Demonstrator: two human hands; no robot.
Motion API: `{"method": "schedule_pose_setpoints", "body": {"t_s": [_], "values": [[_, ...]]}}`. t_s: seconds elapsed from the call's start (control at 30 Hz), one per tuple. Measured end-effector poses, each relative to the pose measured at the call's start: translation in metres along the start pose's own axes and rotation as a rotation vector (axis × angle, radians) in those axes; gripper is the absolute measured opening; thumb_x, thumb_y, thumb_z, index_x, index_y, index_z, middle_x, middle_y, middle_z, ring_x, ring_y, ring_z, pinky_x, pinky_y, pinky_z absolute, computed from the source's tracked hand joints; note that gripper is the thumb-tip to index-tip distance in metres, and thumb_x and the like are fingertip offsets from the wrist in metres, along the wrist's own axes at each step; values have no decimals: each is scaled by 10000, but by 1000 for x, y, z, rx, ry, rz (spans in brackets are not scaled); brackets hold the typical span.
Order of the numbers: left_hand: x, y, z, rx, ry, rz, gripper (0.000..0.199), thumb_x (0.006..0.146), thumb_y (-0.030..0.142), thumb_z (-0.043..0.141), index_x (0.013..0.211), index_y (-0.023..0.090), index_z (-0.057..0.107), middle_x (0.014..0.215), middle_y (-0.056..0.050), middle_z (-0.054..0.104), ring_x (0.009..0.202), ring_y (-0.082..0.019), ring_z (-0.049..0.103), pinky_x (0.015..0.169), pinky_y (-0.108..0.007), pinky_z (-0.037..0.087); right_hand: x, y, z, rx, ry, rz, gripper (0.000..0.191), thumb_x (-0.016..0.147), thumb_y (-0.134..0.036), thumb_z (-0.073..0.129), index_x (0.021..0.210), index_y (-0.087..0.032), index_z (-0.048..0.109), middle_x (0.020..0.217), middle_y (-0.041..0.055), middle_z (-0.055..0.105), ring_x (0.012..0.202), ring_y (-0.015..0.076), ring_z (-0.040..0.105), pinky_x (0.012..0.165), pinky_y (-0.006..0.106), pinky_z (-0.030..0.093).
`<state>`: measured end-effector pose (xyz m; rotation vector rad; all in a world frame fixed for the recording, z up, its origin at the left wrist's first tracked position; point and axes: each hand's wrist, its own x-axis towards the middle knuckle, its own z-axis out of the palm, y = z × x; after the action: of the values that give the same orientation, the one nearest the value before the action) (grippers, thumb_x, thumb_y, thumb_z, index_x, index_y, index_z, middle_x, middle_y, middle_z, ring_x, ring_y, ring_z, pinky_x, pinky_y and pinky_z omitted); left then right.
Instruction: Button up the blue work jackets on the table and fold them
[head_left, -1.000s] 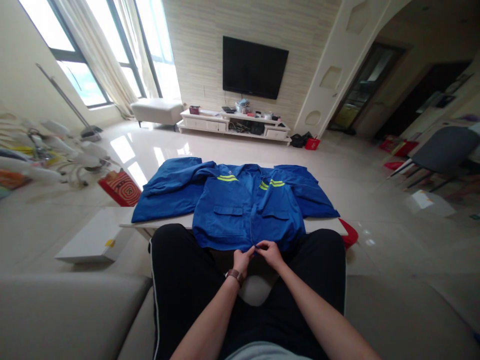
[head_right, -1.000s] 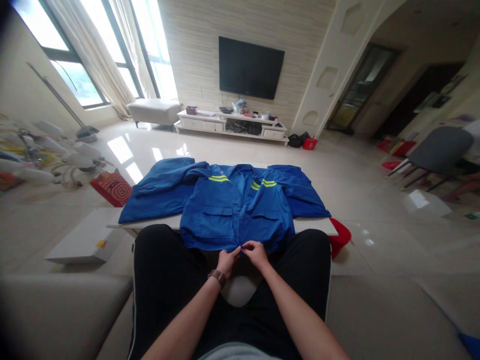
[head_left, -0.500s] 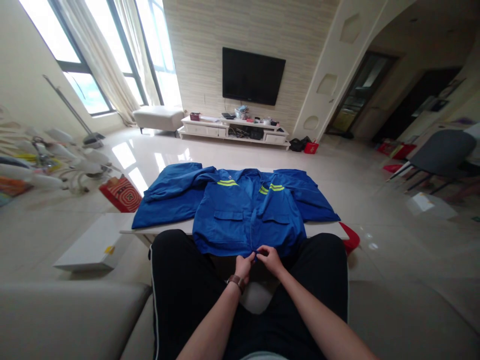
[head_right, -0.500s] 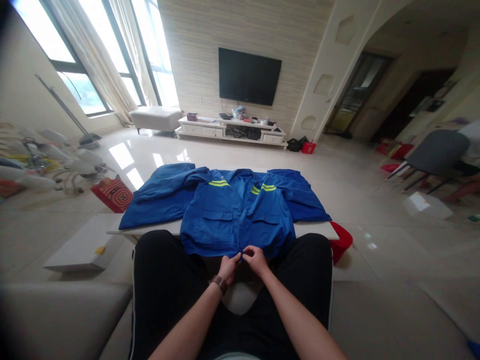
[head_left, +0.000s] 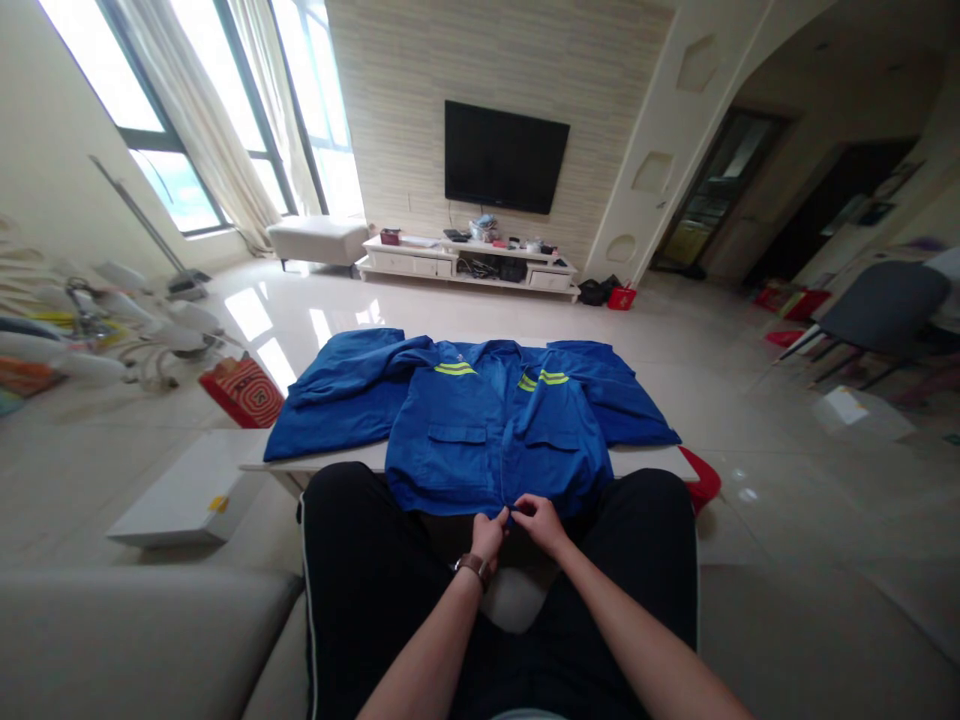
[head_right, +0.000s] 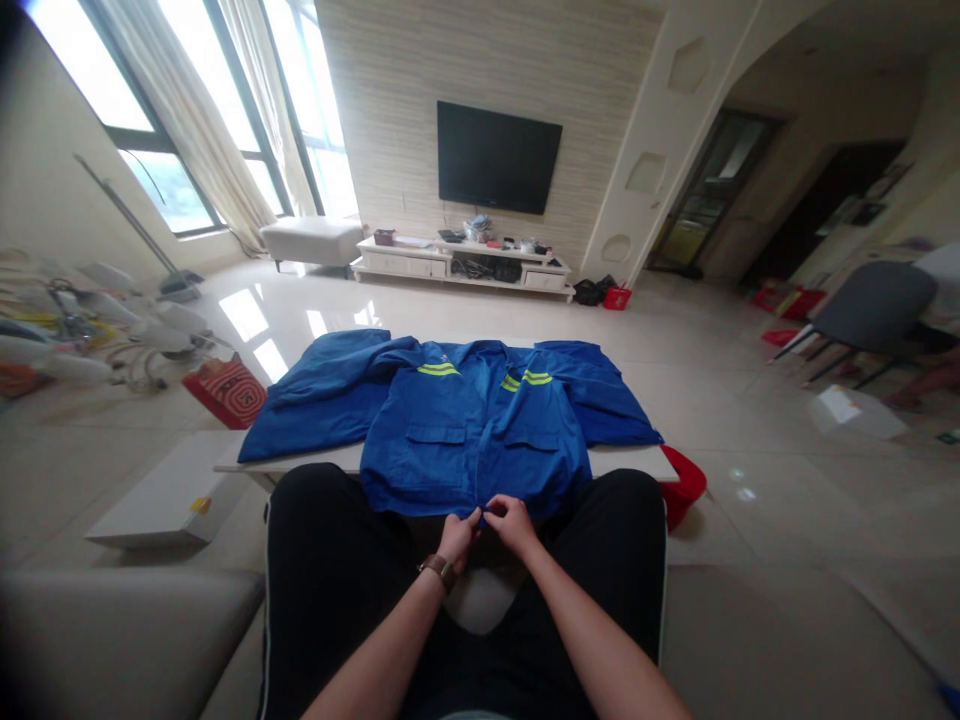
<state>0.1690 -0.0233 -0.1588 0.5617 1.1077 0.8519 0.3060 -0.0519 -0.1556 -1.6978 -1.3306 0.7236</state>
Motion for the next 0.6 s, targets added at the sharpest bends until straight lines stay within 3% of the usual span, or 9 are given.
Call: {"method": "schedule_pose_setpoints", "body": {"t_s": [0.33, 0.6], "values": [[-1, 3, -1, 56, 40, 7, 399, 627, 315, 927, 684, 150, 568, 577, -1, 587, 560, -137, 595, 569, -245, 493, -3, -11, -3, -35, -10, -32, 117, 745, -315, 669, 763, -206, 709, 725, 17, 685, 692, 186, 603, 657, 285, 444], [1, 1, -1, 69, -7, 31, 340, 589, 254, 928, 676, 109, 633, 648, -61, 676, 569, -147, 615, 558, -249, 491, -2, -6, -2, -57, 0, -33, 148, 737, -299, 635, 795, -191, 717, 761, 38, 704, 724, 197, 619, 687, 299, 460]]}}
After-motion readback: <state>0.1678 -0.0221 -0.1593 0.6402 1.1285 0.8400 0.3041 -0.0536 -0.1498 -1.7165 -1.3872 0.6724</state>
